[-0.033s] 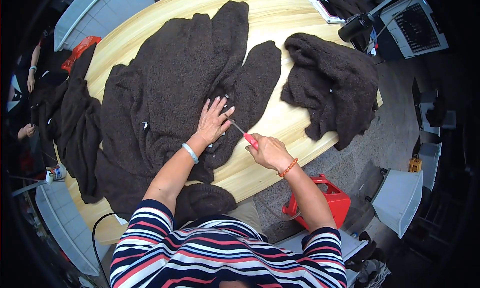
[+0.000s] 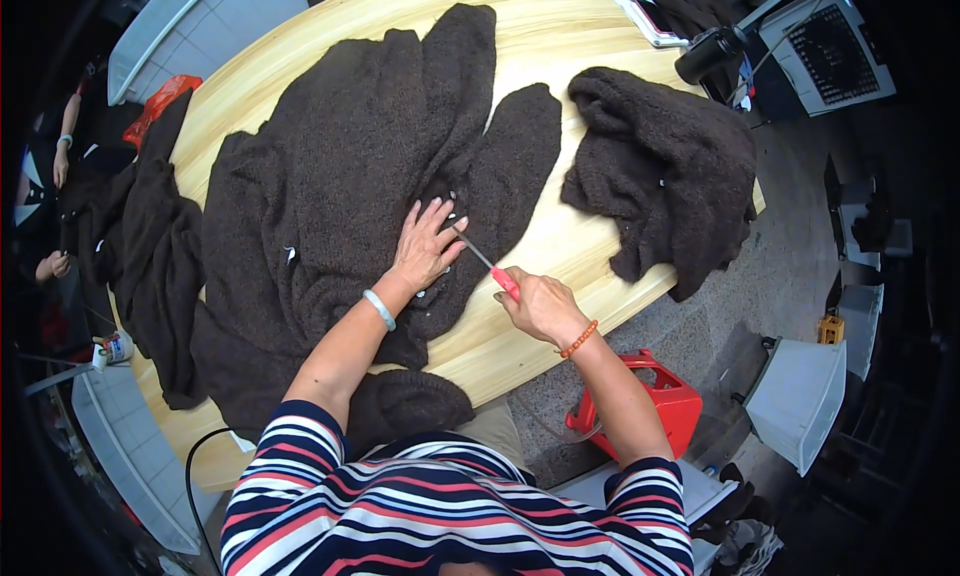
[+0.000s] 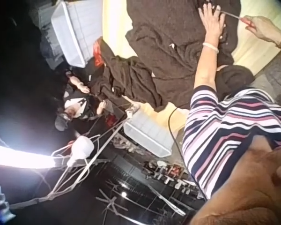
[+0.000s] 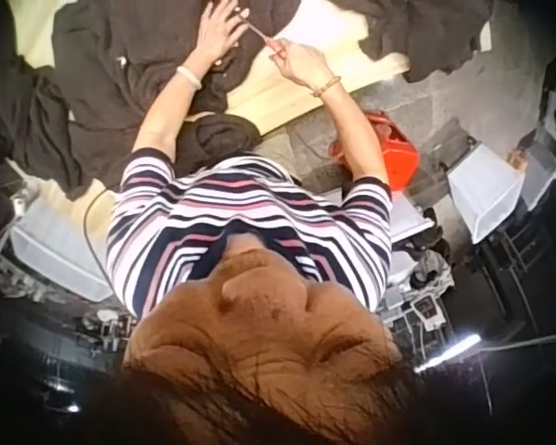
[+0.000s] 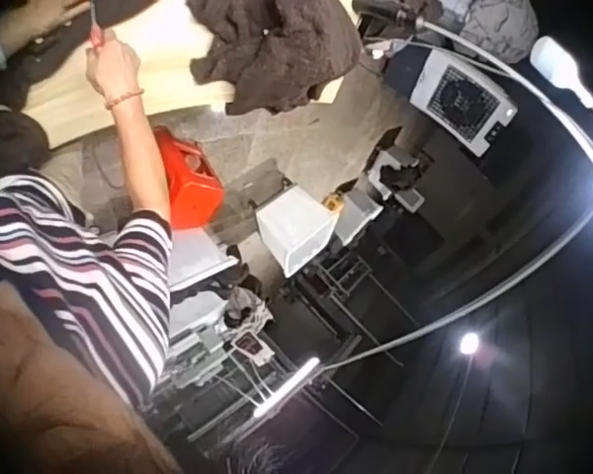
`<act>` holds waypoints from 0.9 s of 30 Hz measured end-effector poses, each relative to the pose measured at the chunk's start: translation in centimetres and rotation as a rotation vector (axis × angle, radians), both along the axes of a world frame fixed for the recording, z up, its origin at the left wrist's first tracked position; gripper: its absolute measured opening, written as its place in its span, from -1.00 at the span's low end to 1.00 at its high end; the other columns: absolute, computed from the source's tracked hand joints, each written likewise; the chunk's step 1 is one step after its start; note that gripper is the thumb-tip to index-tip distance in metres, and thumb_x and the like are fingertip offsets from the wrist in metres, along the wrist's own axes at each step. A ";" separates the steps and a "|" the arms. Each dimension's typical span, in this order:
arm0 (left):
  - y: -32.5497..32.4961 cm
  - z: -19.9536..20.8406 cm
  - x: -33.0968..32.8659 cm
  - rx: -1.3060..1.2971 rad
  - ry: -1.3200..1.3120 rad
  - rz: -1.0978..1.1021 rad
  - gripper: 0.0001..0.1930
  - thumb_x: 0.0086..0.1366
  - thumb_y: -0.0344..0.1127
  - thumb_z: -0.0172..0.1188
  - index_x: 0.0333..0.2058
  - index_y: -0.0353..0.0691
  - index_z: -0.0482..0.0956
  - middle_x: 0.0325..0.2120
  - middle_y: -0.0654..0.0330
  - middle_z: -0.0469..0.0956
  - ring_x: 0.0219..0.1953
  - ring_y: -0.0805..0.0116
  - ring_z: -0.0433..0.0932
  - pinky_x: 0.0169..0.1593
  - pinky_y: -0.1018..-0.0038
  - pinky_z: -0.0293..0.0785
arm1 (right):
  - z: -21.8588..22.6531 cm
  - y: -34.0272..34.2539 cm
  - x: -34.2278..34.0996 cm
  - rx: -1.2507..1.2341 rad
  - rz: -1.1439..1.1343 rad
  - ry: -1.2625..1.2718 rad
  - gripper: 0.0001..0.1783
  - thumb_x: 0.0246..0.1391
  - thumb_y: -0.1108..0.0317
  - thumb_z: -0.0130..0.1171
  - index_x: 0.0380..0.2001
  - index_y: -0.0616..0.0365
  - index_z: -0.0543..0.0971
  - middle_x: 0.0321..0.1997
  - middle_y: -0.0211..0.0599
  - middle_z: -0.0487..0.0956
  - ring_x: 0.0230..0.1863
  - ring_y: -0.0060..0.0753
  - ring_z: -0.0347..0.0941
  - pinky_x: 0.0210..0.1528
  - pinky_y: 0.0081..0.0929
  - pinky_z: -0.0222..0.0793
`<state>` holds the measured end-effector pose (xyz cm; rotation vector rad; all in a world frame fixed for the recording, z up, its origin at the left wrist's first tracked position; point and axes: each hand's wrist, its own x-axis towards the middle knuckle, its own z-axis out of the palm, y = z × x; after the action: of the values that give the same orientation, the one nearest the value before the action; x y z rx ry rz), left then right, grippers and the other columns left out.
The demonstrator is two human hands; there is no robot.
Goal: Trimming loose or excess threads from brown garments using scissors on a worktable.
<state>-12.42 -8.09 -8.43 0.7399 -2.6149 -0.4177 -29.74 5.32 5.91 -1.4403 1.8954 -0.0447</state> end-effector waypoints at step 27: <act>-3.2 -1.6 -5.6 0.502 0.331 0.370 -0.85 0.03 -0.59 0.19 -0.40 -0.27 0.46 -0.50 0.10 0.42 -0.54 0.21 0.46 -0.41 0.37 0.42 | -0.3 -4.1 -4.0 0.089 0.089 0.011 -0.69 0.13 0.16 0.04 -0.26 0.20 0.53 -0.35 0.05 0.62 -0.20 0.05 0.57 -0.06 -0.14 0.44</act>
<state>-18.03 -11.28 -10.05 1.1718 -2.0197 -1.0011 -33.75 1.18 5.56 -1.4654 1.8164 0.0886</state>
